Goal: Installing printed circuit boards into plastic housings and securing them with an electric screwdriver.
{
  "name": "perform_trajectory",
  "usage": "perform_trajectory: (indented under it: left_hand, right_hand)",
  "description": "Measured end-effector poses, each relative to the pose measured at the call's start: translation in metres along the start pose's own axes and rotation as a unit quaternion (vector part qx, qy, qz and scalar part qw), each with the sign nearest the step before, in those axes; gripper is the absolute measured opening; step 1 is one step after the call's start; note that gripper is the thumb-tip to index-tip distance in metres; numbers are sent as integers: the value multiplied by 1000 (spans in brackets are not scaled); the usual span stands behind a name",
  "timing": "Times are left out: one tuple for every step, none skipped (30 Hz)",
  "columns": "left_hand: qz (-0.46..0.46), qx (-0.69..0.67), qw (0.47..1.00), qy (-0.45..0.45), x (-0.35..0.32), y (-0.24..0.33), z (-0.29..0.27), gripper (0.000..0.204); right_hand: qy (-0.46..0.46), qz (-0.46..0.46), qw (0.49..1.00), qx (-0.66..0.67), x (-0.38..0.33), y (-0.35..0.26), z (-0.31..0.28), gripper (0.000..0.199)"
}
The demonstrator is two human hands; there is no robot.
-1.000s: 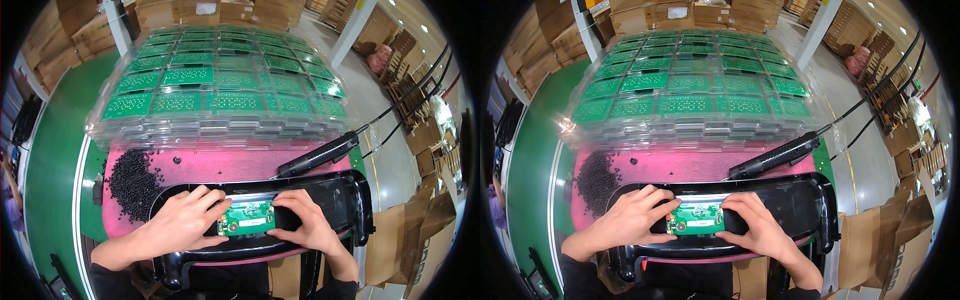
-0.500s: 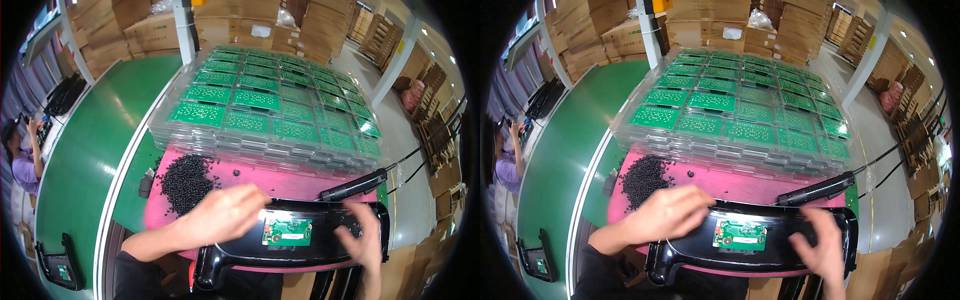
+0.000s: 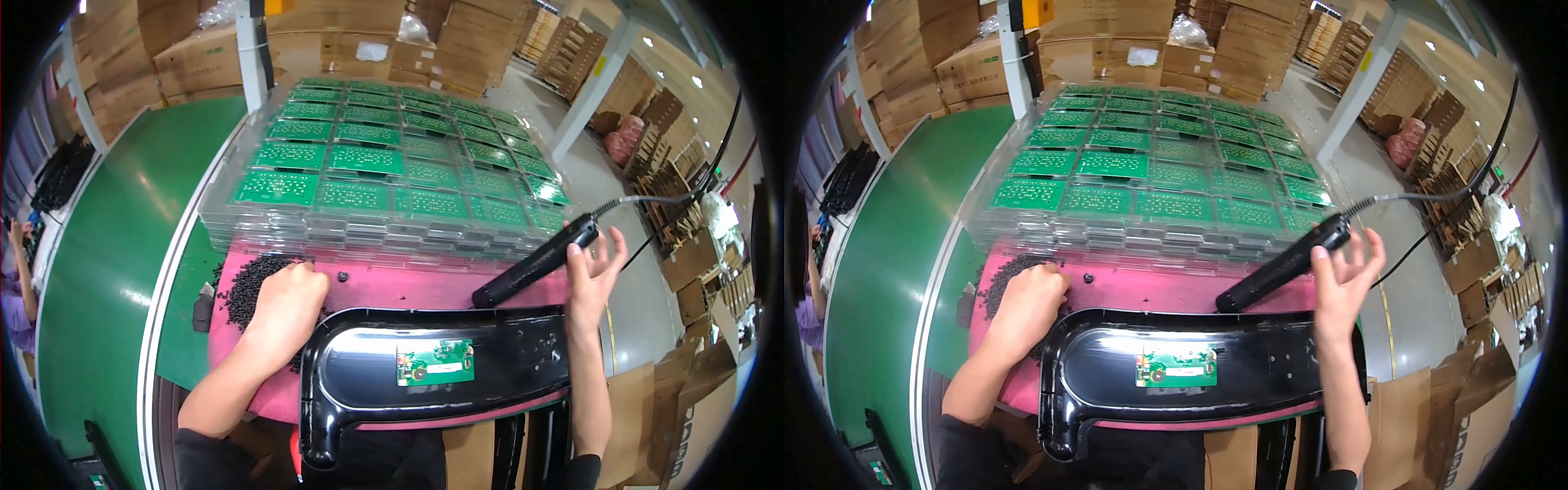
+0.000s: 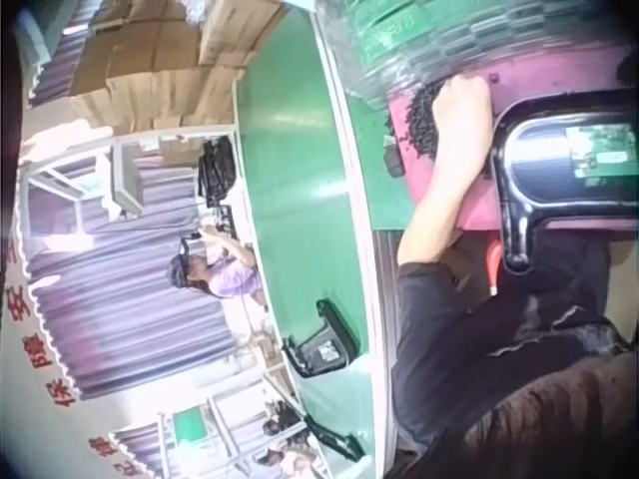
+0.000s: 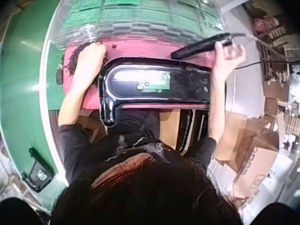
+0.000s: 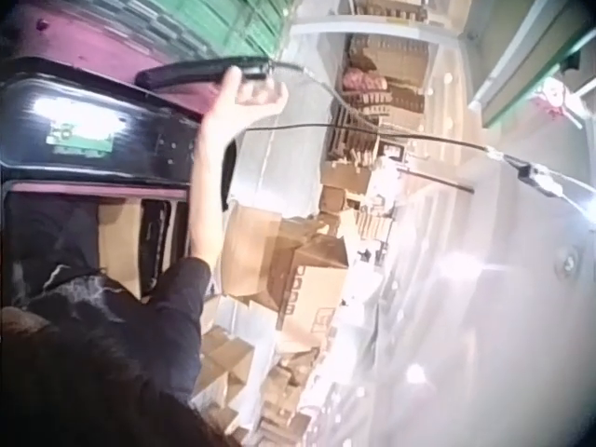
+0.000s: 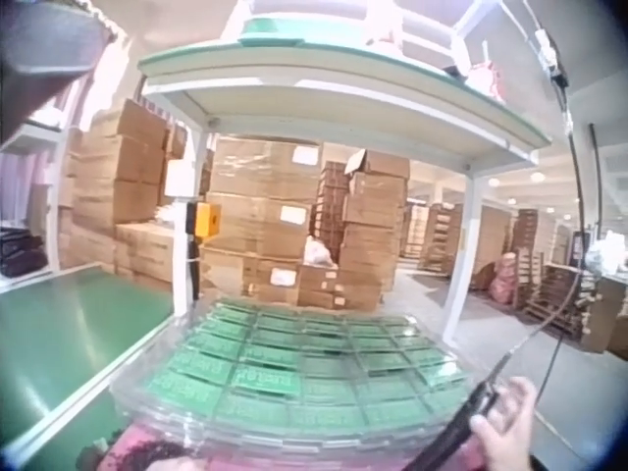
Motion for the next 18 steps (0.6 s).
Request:
perform_trajectory:
  left_hand:
    - [-4,5,1000,-9,-2,-2,-1,10]
    - [3,3,1000,-7,-2,-2,-1,10]
    - [0,-10,1000,0,-2,-3,0,10]
    - [-10,-22,1000,6,-5,-8,1,9]
    - [-16,-39,999,4,-5,-11,1,9]
    - [-13,-40,999,6,-5,-10,-2,9]
    - [-23,-71,997,17,-4,-9,-6,10]
    - [-35,-103,994,27,-4,-9,-9,10]
    - [-16,-139,988,61,0,-5,-15,13]
    - [-19,-139,988,61,3,0,-21,13]
    - [23,-252,965,74,5,10,-28,13]
    - [66,-361,926,86,7,20,-33,14]
    - [106,-405,904,86,6,31,-37,14]
    - [141,-445,880,85,3,41,-38,15]
    - [173,-471,861,84,0,49,-36,15]
    - [173,-505,843,71,-7,58,-34,14]
    - [176,-508,840,71,-8,60,-32,14]
    - [178,-511,838,71,-10,62,-29,13]
  right_hand:
    - [-16,31,999,31,-8,1,13,54]
    - [-117,40,992,-23,-9,5,19,49]
    - [-107,168,979,40,-16,4,28,46]
    - [-101,295,944,107,-23,2,45,42]
    - [-100,278,943,154,-22,0,49,41]
    - [-100,261,939,202,-22,-2,52,41]
    - [-92,220,946,220,-24,-6,54,40]
    - [-84,180,951,239,-26,-13,57,41]
    - [-51,172,934,308,-30,-21,60,40]
    - [-28,161,927,339,-35,-28,64,41]
    - [-22,167,913,371,-40,-33,66,42]
    - [-15,174,899,402,-46,-39,68,43]
    - [2,178,903,391,-53,-50,73,44]
    - [3,183,900,396,-59,-54,80,44]
    - [-10,189,891,412,-64,-57,83,44]
    - [-22,195,883,426,-70,-60,86,44]
    - [-11,199,880,430,-75,-63,90,45]
    - [-6,188,879,439,-78,-63,90,46]
Point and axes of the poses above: each hand's wrist, its own x-axis towards the middle knuckle, its own z-axis out of the palm, y = z × x, the point moved 2 cm from there along x, towards the middle knuckle, and after that the axes turned 7 degrees about x, right-handed, at the moved point
